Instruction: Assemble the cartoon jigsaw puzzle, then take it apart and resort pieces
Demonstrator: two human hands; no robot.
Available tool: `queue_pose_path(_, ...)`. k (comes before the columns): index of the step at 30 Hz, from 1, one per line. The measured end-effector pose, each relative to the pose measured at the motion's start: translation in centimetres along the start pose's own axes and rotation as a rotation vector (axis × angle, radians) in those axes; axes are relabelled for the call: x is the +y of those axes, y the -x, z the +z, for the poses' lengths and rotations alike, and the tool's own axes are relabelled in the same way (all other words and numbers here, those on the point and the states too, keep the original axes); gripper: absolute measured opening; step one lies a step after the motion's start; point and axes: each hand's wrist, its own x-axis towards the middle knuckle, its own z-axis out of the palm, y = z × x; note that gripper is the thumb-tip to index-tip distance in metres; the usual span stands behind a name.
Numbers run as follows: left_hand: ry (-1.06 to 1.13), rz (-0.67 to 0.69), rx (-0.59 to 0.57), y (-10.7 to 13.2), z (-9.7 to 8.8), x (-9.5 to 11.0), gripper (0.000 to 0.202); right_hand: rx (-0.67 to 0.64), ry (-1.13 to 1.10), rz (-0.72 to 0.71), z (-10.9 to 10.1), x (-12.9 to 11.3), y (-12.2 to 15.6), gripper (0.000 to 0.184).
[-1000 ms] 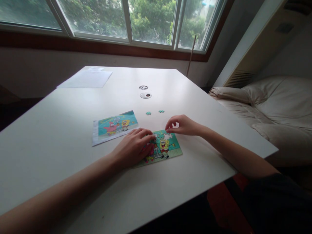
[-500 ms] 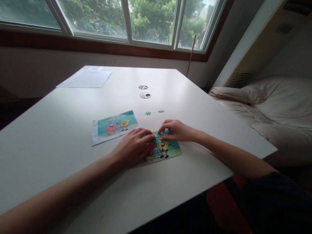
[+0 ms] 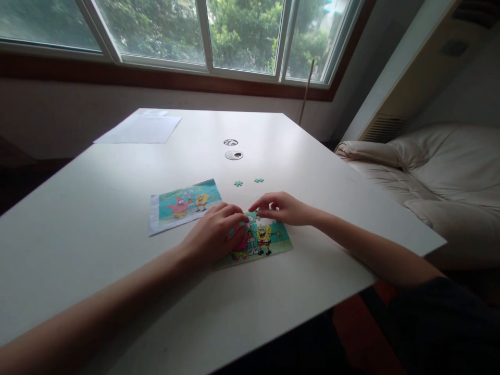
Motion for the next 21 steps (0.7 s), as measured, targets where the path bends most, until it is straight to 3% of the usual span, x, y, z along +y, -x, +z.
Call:
queue_pose_path(11,0.251,-0.215,0.122,-0.3,0.0,1.6,0.013,0.095,-0.547,0.146,1.4,0.0,-0.3,0.022)
queue_pose_path(16,0.358,-0.316,0.155,-0.4,-0.2,1.9,0.017,0.098,-0.402,0.097,1.4,-0.2,-0.1,0.023)
queue_pose_path(21,0.449,-0.42,0.155,-0.6,-0.5,1.6,0.022,0.194,-0.024,-0.064,0.5,-1.1,0.4,0.016)
